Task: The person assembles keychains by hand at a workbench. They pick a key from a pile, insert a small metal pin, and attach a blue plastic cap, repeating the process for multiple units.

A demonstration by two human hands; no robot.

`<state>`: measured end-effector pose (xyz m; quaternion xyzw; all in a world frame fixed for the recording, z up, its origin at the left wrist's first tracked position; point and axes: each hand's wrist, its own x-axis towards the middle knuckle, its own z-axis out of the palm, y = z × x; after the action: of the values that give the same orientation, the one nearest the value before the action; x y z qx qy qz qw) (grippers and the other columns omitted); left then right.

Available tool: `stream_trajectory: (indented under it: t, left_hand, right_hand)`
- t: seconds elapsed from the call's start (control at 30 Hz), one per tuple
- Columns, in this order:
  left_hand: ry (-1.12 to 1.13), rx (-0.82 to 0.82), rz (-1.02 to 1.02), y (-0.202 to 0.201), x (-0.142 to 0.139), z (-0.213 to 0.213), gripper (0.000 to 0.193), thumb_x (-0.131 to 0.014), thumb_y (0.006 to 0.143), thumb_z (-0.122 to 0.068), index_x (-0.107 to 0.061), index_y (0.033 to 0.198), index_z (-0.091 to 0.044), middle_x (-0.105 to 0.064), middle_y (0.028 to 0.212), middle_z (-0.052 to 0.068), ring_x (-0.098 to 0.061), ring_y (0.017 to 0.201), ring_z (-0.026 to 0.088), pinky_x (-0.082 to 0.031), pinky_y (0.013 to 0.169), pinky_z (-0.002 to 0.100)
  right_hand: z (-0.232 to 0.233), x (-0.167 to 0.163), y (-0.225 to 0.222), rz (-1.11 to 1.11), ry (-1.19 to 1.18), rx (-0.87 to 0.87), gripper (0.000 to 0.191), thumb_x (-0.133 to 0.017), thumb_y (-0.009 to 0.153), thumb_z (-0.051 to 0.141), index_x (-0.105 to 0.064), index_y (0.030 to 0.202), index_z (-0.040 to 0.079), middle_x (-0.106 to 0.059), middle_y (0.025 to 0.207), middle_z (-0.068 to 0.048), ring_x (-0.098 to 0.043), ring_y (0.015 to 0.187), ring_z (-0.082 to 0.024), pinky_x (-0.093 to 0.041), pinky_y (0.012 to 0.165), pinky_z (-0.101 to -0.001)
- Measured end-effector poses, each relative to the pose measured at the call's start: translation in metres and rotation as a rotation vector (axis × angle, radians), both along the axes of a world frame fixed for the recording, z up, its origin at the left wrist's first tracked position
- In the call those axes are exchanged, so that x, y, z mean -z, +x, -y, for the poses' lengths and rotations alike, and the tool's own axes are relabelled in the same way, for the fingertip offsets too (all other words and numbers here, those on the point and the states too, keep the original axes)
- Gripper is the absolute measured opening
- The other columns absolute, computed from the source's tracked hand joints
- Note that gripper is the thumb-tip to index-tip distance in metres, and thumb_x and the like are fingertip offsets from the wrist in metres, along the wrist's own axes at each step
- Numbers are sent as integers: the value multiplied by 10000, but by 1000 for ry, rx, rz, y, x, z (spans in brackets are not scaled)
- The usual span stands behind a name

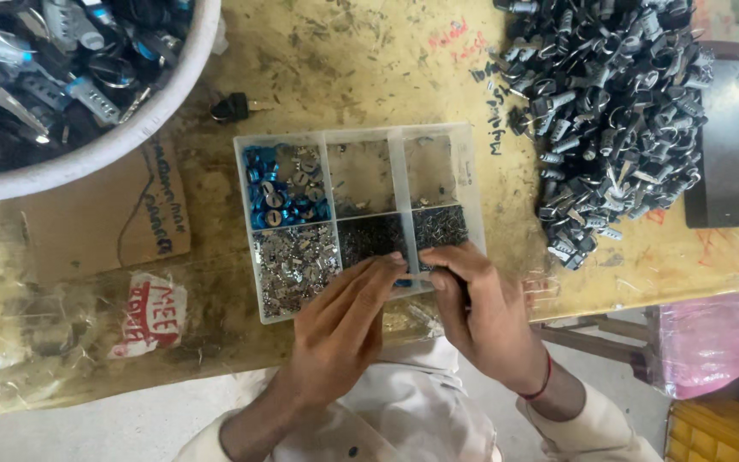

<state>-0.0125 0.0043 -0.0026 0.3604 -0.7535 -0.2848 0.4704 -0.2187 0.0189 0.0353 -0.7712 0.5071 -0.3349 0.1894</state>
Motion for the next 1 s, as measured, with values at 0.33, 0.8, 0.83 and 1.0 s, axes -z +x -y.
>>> stream_trajectory:
  t: [0.33, 0.8, 0.83, 1.0]
  left_hand:
    - [27, 65, 24, 12, 7, -6, 513, -670, 771, 126, -590, 1277, 87, -662, 1307, 247, -669, 1216, 418, -591, 1003, 461]
    - [58, 85, -54, 7, 21, -22, 402, -708, 837, 155, -567, 1207, 81, -673, 1231, 220, -648, 1190, 397, -589, 949, 456]
    - [43, 84, -56, 8, 19, -24, 404, -701, 847, 164, -553, 1214, 85, -665, 1234, 221, -652, 1187, 399, -591, 942, 446]
    - [163, -103, -176, 1, 4, -25, 434, -718, 855, 163, -587, 1252, 47, -672, 1178, 197, -716, 1041, 335, -615, 844, 388]
  right_hand:
    - [13, -22, 18, -269, -66, -221, 488, -658, 864, -87, -406, 1263, 39, -626, 906, -106, -663, 723, -273, -532, 545, -375]
    - [-9, 0, 37, -178, 50, -127, 551, -602, 886, -81, -399, 1396, -28, -640, 1000, -170, -683, 766, -324, -523, 575, -412]
    - [-9, 0, 37, -157, 52, -147, 576, -612, 877, -78, -395, 1409, -27, -641, 1001, -174, -687, 780, -334, -524, 585, -417]
    - [1, -4, 37, -134, 141, -161, 648, -641, 931, -24, -347, 1510, -24, -630, 1181, -234, -699, 896, -370, -571, 734, -453]
